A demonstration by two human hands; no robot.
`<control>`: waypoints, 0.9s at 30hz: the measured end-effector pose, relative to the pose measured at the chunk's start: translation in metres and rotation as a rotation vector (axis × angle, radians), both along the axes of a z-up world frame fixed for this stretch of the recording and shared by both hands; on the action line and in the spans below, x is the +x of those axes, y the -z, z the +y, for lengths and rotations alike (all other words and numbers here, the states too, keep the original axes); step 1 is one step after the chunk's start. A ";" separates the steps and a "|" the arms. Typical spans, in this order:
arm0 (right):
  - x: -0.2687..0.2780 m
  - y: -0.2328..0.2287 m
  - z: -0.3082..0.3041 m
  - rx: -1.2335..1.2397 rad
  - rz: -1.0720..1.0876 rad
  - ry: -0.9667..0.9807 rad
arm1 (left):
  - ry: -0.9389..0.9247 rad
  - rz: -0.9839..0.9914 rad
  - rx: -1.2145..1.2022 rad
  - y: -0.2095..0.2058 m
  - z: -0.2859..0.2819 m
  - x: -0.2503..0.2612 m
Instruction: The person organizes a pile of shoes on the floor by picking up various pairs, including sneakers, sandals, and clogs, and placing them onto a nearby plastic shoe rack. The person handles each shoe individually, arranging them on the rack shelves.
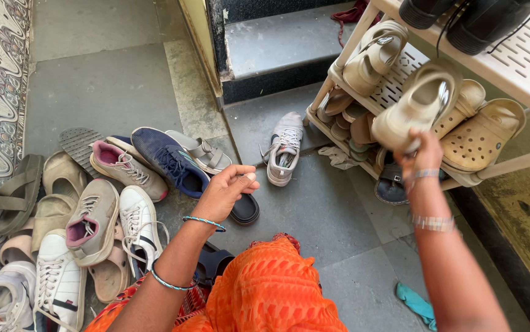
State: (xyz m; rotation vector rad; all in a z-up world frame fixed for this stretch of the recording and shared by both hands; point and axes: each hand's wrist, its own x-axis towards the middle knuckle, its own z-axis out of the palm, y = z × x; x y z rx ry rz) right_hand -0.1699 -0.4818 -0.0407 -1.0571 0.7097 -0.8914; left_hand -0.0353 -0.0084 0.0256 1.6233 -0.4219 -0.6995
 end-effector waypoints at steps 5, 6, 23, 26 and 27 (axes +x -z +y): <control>0.071 0.004 -0.105 0.149 -0.018 -0.103 | 0.016 -0.040 0.013 0.000 -0.001 0.002; 0.084 0.007 -0.116 0.091 0.067 -0.053 | 0.013 -0.043 0.018 0.000 -0.002 0.004; 0.090 0.010 -0.060 -0.909 1.169 0.180 | 0.040 0.002 -0.091 0.019 -0.005 0.012; 0.089 -0.001 -0.074 -0.965 1.127 0.214 | 0.022 -0.024 -0.025 0.020 -0.003 0.013; 0.090 0.001 -0.079 -1.009 1.133 0.190 | 0.023 -0.023 -0.030 0.021 -0.003 0.014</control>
